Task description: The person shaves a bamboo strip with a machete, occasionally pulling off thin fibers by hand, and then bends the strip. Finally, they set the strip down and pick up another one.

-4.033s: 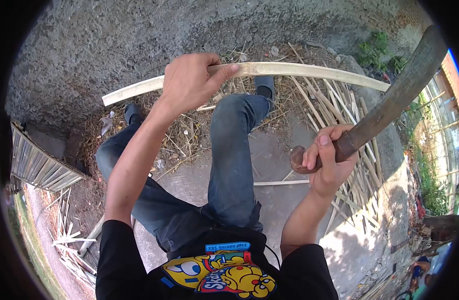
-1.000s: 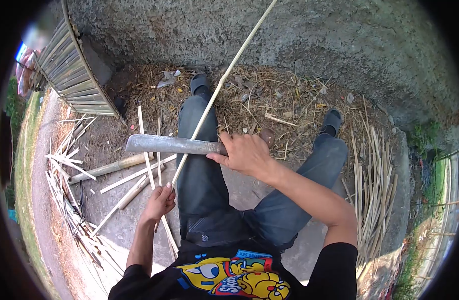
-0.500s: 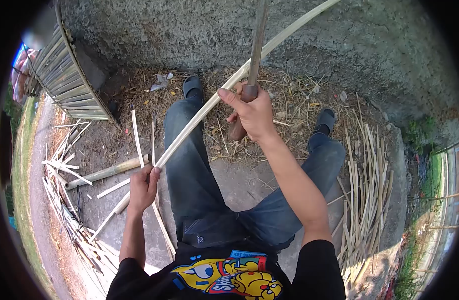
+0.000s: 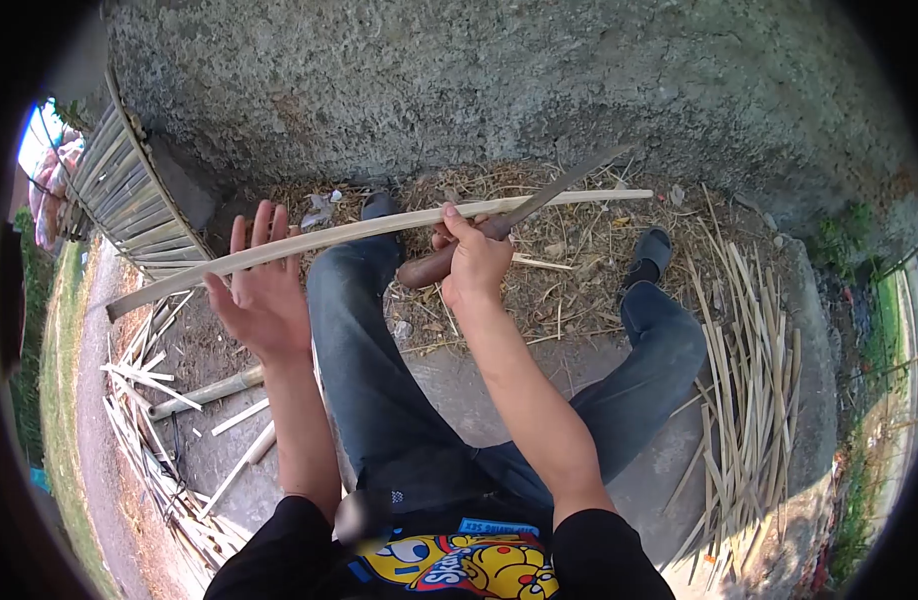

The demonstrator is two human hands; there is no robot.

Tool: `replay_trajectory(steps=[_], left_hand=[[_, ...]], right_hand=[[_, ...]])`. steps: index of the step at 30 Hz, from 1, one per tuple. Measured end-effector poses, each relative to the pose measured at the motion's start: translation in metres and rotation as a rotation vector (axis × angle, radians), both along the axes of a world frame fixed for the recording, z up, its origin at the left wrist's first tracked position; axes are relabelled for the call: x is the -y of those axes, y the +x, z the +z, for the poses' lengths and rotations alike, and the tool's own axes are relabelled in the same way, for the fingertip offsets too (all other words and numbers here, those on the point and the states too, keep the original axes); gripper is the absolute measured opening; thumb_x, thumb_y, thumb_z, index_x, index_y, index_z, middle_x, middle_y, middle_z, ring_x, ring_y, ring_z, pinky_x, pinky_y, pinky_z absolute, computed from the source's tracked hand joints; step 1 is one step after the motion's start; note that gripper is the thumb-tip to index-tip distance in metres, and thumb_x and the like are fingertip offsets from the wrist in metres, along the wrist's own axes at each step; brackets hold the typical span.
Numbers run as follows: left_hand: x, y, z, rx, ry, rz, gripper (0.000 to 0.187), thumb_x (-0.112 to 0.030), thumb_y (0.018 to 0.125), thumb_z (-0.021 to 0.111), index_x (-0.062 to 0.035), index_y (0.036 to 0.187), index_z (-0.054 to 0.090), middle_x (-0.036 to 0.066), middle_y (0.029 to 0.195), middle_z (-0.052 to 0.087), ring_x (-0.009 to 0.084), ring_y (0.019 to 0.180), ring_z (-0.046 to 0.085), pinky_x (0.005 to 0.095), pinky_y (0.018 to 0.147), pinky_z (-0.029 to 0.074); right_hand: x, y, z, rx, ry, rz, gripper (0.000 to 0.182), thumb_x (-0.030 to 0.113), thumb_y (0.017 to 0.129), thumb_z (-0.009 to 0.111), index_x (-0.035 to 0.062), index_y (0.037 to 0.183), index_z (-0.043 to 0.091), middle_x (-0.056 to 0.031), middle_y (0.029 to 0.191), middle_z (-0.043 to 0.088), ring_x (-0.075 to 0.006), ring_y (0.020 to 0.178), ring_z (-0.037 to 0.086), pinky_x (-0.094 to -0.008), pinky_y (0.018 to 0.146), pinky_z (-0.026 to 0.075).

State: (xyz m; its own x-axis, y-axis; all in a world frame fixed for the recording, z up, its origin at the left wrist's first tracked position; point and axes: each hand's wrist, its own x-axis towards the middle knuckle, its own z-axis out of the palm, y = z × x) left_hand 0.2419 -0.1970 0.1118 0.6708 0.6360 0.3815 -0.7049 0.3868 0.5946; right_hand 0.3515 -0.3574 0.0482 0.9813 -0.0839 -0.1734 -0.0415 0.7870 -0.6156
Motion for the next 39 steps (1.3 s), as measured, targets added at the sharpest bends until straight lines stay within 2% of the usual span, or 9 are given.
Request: replay_trajectory(steps=[3,4,5,11,13,18,27,32,39], left_hand=[[-0.029,0.012,0.047,0.511,0.177,-0.322,0.052,-0.060,0.097,0.056,-0.0076,0.097,0.060,0.006,0.085,0.056,0.0209,0.084,0.057,0.0316,0.070,0.043],[-0.027,0.011,0.066,0.527,0.163,-0.424,0.050,-0.059,0.093,0.061,-0.0143,0.074,0.049,-0.001,0.067,0.035,0.0133,0.062,0.038,0.0288,0.055,0.030],[-0.008,0.012,0.089,0.476,0.155,-0.323,0.050,-0.058,0.090,0.063,-0.0158,0.072,0.042,-0.002,0.064,0.035,0.0116,0.057,0.033,0.0284,0.053,0.026],[0.067,0.053,0.137,0.404,0.330,-0.433,0.057,-0.063,0.097,0.051,-0.0123,0.074,0.039,-0.002,0.065,0.029,0.0117,0.053,0.022,0.0291,0.051,0.021],[0.102,0.070,0.135,0.271,0.511,0.102,0.057,-0.062,0.104,0.040,-0.0188,0.066,0.032,-0.006,0.056,0.018,0.0089,0.047,0.012,0.0289,0.045,0.014],[0.122,0.075,0.144,0.306,0.379,0.019,0.058,-0.058,0.105,0.039,-0.0170,0.065,0.031,-0.006,0.056,0.018,0.0083,0.047,0.012,0.0280,0.045,0.014],[0.117,0.095,0.141,0.448,0.557,-0.127,0.054,-0.055,0.107,0.037,-0.0169,0.069,0.032,-0.007,0.058,0.018,0.0088,0.048,0.014,0.0277,0.046,0.015],[0.128,0.094,0.148,0.204,0.557,-0.039,0.056,-0.058,0.107,0.036,-0.0175,0.069,0.032,-0.007,0.059,0.019,0.0077,0.048,0.014,0.0279,0.045,0.016],[0.104,0.112,0.144,0.153,0.449,-0.028,0.057,-0.059,0.107,0.036,-0.0188,0.067,0.029,-0.006,0.059,0.018,0.0086,0.049,0.011,0.0287,0.046,0.015]], right_hand=[[0.007,-0.013,-0.008,-0.072,-0.026,0.039,0.021,0.001,0.087,0.076,0.0050,0.099,0.059,-0.0085,0.086,0.068,-0.0191,0.070,0.067,-0.0321,0.058,0.052],[0.010,-0.016,-0.010,-0.081,-0.045,0.139,0.019,0.007,0.089,0.075,0.0045,0.102,0.061,-0.0083,0.087,0.068,-0.0185,0.070,0.067,-0.0315,0.058,0.052],[0.013,-0.020,-0.012,-0.091,-0.063,0.241,0.020,0.013,0.091,0.075,0.0041,0.104,0.062,-0.0081,0.087,0.068,-0.0180,0.071,0.067,-0.0308,0.058,0.052],[0.058,-0.049,-0.031,-0.185,-0.095,0.460,0.040,0.042,0.095,0.071,0.0062,0.108,0.056,-0.0038,0.080,0.059,-0.0133,0.059,0.061,-0.0294,0.050,0.049],[0.067,-0.056,-0.039,-0.189,-0.082,0.474,0.041,0.043,0.096,0.070,0.0060,0.107,0.054,-0.0025,0.077,0.056,-0.0125,0.059,0.060,-0.0302,0.049,0.050],[0.090,-0.066,-0.060,-0.058,-0.623,0.351,0.042,0.044,0.100,0.064,0.0033,0.102,0.053,-0.0011,0.073,0.051,-0.0099,0.046,0.052,-0.0274,0.040,0.045],[0.123,-0.103,0.098,0.345,-0.291,-0.029,0.071,0.071,0.102,0.029,0.0034,0.092,0.051,-0.0058,0.063,0.051,-0.0118,0.044,0.050,-0.0262,0.041,0.041],[0.088,-0.090,-0.059,-0.167,-0.724,0.522,0.064,0.063,0.104,0.037,0.0040,0.083,0.051,-0.0041,0.058,0.050,-0.0124,0.039,0.048,-0.0285,0.036,0.039],[0.129,-0.078,0.066,0.256,-0.594,0.073,0.063,0.066,0.102,0.037,0.0059,0.090,0.050,-0.0022,0.061,0.048,-0.0099,0.040,0.046,-0.0261,0.038,0.039]])
